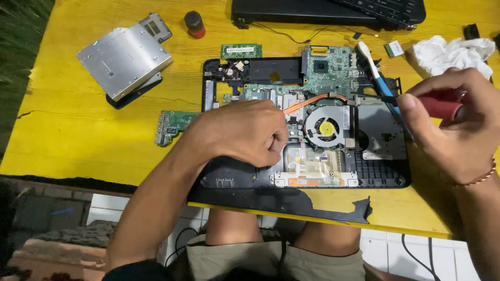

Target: Disassembling a laptop motherboard by removing screws with a screwdriver and disconnecting ribbon cables.

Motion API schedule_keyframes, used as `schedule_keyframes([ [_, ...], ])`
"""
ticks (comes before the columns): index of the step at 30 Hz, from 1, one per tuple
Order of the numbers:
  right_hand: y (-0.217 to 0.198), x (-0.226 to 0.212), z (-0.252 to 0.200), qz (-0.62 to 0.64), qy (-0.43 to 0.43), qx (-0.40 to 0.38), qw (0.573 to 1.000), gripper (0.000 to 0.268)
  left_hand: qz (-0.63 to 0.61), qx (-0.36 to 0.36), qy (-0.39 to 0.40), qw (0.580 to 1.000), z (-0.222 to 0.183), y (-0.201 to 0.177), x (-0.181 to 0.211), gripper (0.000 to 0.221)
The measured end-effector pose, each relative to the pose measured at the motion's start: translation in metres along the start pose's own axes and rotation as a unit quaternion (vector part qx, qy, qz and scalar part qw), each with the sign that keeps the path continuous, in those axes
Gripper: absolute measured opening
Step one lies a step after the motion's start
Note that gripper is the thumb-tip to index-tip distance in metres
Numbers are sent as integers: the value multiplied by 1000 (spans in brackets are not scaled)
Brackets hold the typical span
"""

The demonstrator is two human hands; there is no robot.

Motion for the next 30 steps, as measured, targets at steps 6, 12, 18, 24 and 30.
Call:
schedule_keyframes([
  [6,-3,-2,-6,-58,72,-1,996,28,21,12,-26,999,1,6,-6,41],
  [12,-2,-7,3,-59,49,-12,997,29,26,31,-20,999,5,14,-8,49],
  [18,1,-11,8,-28,38,-14,999,24,12,-2,-52,999,1,8,-6,33],
  [24,3,0,11,-30,27,-15,999,26,17,-11,-63,998,2,4,-5,9],
  [30,3,3,16,-86,18,-24,996,19,-54,-42,-9,998,4,-5,-6,13],
])
Point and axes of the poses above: each hand's wrist, its own z-axis towards the middle knuckle, its own y-axis out of the palm, x = y × z, the point moved 4 cm from there along z, towards the middle knuckle, and after that the axes turned 5 degrees about -y, right-handed, at the moved point
